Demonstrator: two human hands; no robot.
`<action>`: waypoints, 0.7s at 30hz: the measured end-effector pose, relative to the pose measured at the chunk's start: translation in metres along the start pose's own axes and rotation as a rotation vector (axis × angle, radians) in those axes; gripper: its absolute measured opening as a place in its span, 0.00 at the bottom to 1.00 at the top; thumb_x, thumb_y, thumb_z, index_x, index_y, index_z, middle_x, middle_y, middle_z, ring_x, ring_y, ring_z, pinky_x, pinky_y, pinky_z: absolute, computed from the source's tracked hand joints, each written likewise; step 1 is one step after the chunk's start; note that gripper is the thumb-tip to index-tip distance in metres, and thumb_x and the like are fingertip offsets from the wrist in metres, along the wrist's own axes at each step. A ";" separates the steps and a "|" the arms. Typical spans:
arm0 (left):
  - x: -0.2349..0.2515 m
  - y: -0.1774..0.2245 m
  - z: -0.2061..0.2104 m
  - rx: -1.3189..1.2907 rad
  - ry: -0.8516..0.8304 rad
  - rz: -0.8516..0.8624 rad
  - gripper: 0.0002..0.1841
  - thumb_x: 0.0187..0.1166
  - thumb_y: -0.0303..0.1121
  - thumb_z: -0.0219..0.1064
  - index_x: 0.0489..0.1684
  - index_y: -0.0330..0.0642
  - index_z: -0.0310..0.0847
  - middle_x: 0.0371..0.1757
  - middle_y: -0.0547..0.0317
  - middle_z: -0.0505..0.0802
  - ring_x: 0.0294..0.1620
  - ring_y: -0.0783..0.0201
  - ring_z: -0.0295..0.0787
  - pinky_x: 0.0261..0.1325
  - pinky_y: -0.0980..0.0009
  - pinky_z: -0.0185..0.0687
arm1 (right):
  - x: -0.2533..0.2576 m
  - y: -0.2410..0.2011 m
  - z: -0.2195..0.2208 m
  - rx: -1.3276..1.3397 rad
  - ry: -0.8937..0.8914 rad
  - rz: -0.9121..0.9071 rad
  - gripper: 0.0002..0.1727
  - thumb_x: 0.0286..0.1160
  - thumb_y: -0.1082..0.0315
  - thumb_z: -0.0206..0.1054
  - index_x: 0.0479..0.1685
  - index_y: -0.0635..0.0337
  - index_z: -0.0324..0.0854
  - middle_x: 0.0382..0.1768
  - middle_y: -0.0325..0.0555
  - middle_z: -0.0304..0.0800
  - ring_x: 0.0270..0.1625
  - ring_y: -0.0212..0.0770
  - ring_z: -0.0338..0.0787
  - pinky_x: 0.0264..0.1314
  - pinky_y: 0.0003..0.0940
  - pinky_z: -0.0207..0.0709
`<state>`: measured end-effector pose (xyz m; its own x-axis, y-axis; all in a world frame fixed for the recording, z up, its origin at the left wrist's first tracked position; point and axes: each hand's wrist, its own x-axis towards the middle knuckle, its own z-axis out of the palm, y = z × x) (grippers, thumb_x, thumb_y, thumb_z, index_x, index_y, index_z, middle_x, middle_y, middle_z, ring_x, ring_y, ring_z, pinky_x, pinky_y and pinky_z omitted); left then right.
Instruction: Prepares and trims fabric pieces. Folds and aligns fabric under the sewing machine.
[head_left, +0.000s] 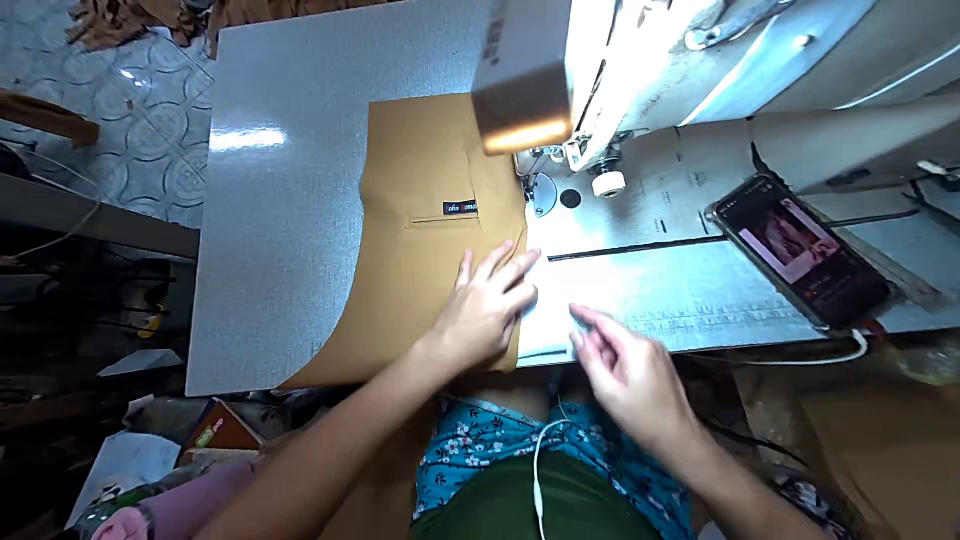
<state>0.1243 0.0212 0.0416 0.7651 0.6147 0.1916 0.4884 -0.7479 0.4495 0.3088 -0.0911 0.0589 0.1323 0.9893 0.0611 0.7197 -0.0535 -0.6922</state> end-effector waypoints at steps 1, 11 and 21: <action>-0.010 0.003 0.006 -0.012 0.040 0.024 0.09 0.61 0.20 0.70 0.37 0.38 0.91 0.78 0.49 0.84 0.85 0.39 0.71 0.73 0.19 0.59 | -0.016 0.000 0.003 0.032 0.003 0.003 0.23 0.80 0.62 0.57 0.63 0.67 0.88 0.16 0.37 0.78 0.17 0.31 0.73 0.23 0.29 0.70; -0.022 0.005 0.019 -0.062 0.241 0.049 0.05 0.66 0.22 0.64 0.29 0.38 0.87 0.60 0.49 0.94 0.73 0.43 0.84 0.69 0.35 0.77 | -0.055 -0.016 0.035 0.490 -0.095 0.094 0.41 0.79 0.64 0.61 0.84 0.87 0.53 0.26 0.30 0.78 0.22 0.13 0.66 0.25 0.08 0.63; -0.021 0.003 0.018 -0.136 0.268 0.026 0.17 0.73 0.27 0.58 0.53 0.37 0.91 0.59 0.50 0.94 0.71 0.45 0.86 0.70 0.40 0.75 | -0.012 -0.009 0.019 0.462 -0.205 0.186 0.17 0.87 0.60 0.52 0.41 0.58 0.85 0.19 0.25 0.73 0.21 0.14 0.72 0.27 0.11 0.67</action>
<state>0.1177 0.0011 0.0231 0.6300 0.6535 0.4196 0.3955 -0.7350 0.5508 0.2878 -0.1003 0.0505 0.0597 0.9775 -0.2025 0.3164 -0.2109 -0.9249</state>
